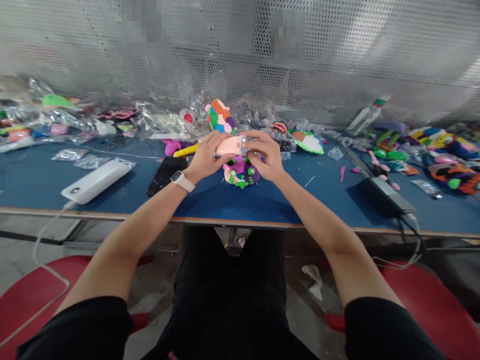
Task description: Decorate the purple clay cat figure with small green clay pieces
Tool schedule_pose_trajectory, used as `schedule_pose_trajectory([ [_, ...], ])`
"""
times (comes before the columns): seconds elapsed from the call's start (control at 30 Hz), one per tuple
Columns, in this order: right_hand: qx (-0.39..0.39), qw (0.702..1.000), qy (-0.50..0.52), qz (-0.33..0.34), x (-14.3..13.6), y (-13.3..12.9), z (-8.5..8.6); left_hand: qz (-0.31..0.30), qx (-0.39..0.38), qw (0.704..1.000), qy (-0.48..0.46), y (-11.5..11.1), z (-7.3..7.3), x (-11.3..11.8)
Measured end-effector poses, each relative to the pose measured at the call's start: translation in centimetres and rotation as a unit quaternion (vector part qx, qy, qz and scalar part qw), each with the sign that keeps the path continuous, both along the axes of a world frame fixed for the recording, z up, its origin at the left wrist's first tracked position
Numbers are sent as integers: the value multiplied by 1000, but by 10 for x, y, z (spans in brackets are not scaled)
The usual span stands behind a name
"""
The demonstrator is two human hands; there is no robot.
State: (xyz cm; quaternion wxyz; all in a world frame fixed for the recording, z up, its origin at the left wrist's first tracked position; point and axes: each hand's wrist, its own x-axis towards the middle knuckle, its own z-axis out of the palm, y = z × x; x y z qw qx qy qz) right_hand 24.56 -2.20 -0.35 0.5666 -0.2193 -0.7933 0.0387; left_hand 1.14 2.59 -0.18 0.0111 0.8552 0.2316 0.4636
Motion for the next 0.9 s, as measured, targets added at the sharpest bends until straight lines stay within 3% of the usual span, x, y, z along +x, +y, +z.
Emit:
schedule_pose_trajectory([
  [0.2, 59, 990, -129, -25, 6, -4, 5, -78, -76, 993, -43, -5, 5, -3],
  [0.47, 57, 990, -127, -19, -8, -13, 11, -142, -110, 983, -31, -14, 7, 0],
  [0.73, 62, 990, -129, -15, -9, -19, 13, -139, -85, 985, -50, -20, 5, 4],
  [0.9, 95, 987, -108, -72, -19, -24, 7, -148, -30, 987, -55, -21, 3, 5],
])
